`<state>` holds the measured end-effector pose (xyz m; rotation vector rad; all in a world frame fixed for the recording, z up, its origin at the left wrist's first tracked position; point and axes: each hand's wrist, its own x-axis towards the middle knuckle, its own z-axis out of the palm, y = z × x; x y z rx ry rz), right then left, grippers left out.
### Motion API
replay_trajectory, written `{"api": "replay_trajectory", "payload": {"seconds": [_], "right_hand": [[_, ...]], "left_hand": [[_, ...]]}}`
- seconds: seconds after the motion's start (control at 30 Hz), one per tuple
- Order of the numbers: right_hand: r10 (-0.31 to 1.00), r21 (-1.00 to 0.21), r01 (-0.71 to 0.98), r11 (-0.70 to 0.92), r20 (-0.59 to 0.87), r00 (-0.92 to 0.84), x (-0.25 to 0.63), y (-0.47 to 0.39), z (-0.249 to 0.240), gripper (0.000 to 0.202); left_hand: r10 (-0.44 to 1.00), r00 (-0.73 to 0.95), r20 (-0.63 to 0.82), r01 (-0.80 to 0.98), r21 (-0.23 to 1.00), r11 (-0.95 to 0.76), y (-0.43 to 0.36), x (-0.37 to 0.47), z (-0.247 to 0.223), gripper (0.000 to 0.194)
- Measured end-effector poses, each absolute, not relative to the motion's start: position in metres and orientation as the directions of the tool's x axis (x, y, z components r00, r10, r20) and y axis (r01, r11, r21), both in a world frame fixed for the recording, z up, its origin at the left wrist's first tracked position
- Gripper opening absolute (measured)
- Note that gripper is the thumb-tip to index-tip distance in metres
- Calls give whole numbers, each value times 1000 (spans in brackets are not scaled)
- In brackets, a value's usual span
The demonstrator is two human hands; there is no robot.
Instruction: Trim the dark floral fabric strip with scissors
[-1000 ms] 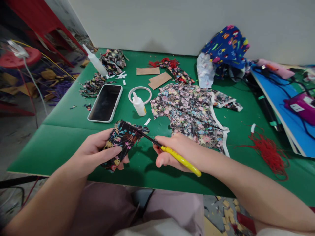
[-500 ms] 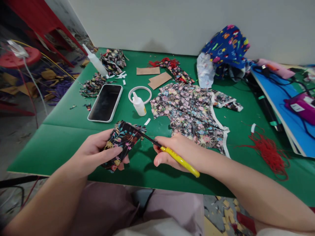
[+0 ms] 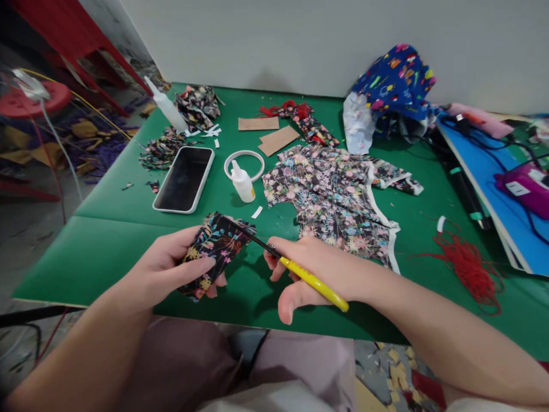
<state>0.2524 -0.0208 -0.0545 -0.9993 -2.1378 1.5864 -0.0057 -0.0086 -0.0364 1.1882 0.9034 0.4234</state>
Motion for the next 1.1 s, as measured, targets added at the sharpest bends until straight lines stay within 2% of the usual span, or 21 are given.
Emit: {"api": "replay_trajectory", "payload": {"seconds": [0.2,0.47,0.63,0.83,1.0,1.1], "right_hand": [[671,-952,289,96,-153,-726,251,-21,-61,85],[687,-963,244,110,-104,-719,250,-23,-63,81],[715,-942,325,81,-172,-677,247,-23,-59,63],[758,-929,356,-103,-305,-577,240,-26,-60,46],[766,-939,305,-162,-314,-561,236,-30,-62,41],[768,-924,338,-177,-344,-540,236,-30,-62,43]], "left_hand": [[686,616,-388,201,919,340,-8,0,-37,19],[687,634,-356,147,927,344,-10,2,-42,15],[680,643,-352,147,928,342,-10,2,-40,14],[683,631,-369,166,923,346,-9,2,-39,16],[681,633,-368,172,925,340,-8,3,-38,14],[673,639,-372,179,923,340,-8,3,-38,14]]}}
